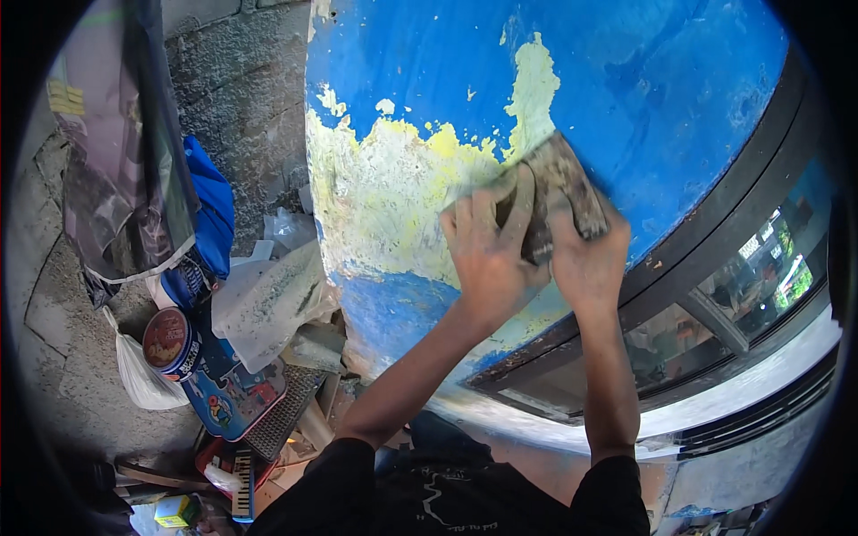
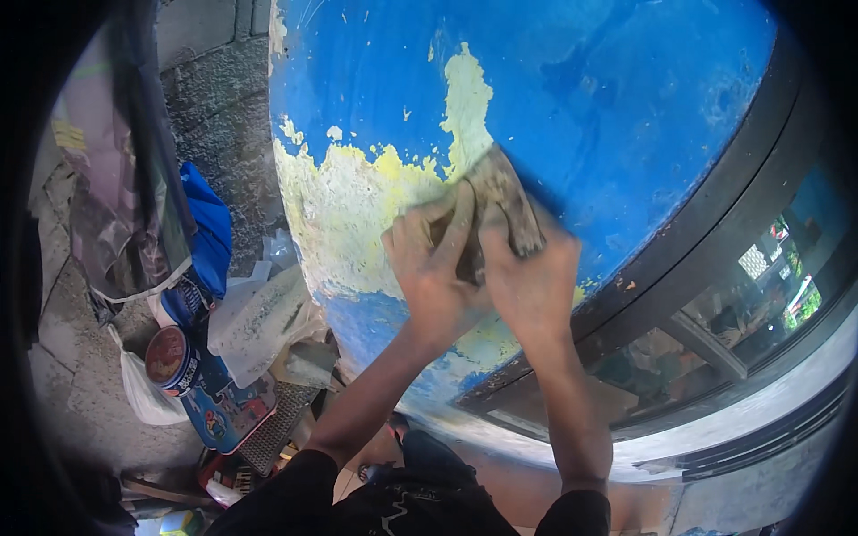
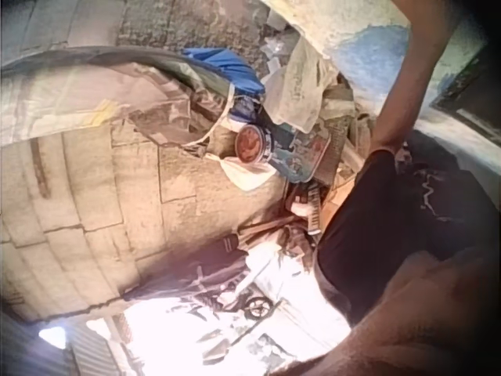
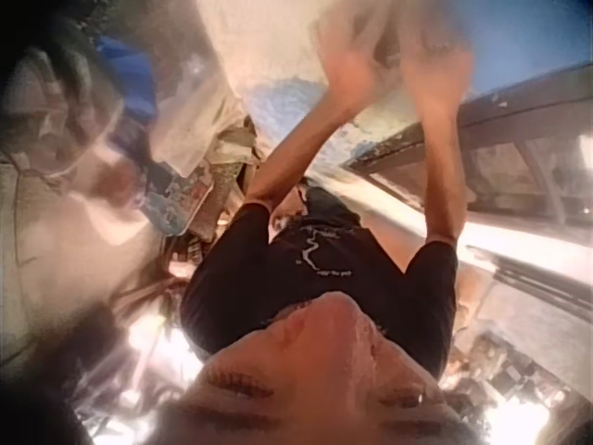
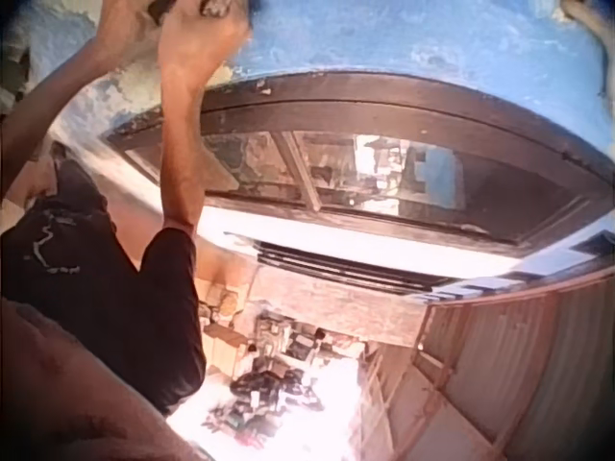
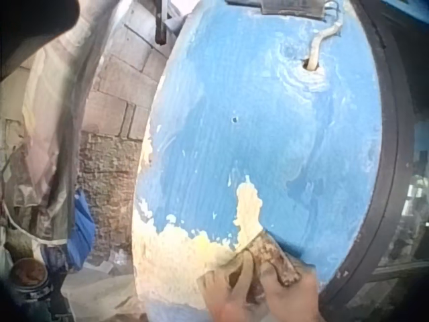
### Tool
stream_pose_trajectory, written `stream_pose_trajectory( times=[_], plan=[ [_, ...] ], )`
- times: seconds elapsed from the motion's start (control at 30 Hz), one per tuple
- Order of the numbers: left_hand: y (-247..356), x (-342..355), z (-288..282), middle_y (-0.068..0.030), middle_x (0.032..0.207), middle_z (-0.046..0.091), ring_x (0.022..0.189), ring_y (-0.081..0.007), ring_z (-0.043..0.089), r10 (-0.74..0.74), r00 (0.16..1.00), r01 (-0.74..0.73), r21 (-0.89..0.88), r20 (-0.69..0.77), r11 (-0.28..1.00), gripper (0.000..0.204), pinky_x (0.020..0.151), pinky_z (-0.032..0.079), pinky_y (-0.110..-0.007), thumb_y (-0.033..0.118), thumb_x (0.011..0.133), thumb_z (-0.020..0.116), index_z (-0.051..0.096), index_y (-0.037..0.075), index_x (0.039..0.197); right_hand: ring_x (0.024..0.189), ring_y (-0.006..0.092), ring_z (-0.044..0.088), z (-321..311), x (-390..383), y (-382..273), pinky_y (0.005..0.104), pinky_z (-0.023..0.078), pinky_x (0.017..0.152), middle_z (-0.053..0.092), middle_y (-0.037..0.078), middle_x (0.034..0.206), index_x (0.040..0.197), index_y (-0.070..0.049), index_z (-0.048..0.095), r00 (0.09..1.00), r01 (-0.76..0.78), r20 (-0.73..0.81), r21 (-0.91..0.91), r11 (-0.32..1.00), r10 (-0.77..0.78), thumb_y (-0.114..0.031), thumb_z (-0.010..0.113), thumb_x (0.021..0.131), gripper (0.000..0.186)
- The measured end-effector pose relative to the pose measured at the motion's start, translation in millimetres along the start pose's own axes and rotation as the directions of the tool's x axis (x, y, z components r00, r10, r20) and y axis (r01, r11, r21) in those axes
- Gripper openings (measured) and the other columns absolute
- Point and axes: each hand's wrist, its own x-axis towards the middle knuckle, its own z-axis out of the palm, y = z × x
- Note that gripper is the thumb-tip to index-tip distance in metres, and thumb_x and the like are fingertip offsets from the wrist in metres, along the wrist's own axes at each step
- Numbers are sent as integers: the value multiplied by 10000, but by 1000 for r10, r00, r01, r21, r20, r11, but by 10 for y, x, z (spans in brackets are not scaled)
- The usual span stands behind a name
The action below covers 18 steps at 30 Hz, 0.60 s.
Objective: The person sands the surface of a blue car part using a sanding block. They use both hands to move the block back and forth across the paint, removing layers and creating dust.
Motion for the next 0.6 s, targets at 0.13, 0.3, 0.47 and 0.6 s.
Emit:
stream_pose_trajectory(
  times=[0.13, 0.3, 0.47, 0.6],
  plan=[
    [-106, 157, -1, -113, 1004, 493, 918, -276, 465, 17, 987, -10, 47, -158, 999, 786, 784, 321, -399, 219, 522, 785, 578, 46, 1260, 768, 215, 673, 93, 212, -169, 343, 511, 705, 676, 200, 858, 1031, 46, 635, 989, 65, 136, -110, 992, -50, -92, 578, 828, 252],
    [-60, 52, 68, -99, 1002, 515, 923, -274, 482, 18, 993, -23, -42, -120, 999, 735, 782, 333, -402, 206, 521, 784, 606, 36, 1214, 728, 180, 654, 30, 36, -53, 334, 494, 641, 663, 175, 779, 943, 70, 624, 990, 142, 9, -84, 986, -142, -84, 572, 824, 202],
    [-114, 95, -21, -101, 1029, 517, 923, -285, 482, -13, 991, 7, -44, -131, 999, 731, 774, 339, -402, 188, 524, 749, 602, 42, 1224, 675, 191, 638, 20, 118, -202, 321, 498, 640, 656, 172, 777, 972, 66, 629, 986, 65, 160, -71, 995, -53, -57, 564, 819, 207],
    [-55, -45, 11, -90, 1015, 508, 923, -286, 473, -25, 998, 17, -124, -62, 992, 763, 769, 330, -407, 165, 498, 753, 601, 59, 1238, 674, 187, 636, 21, 23, -126, 320, 503, 653, 662, 168, 776, 972, 70, 627, 992, 110, 83, -180, 977, -97, -57, 583, 820, 203]
  ],
)
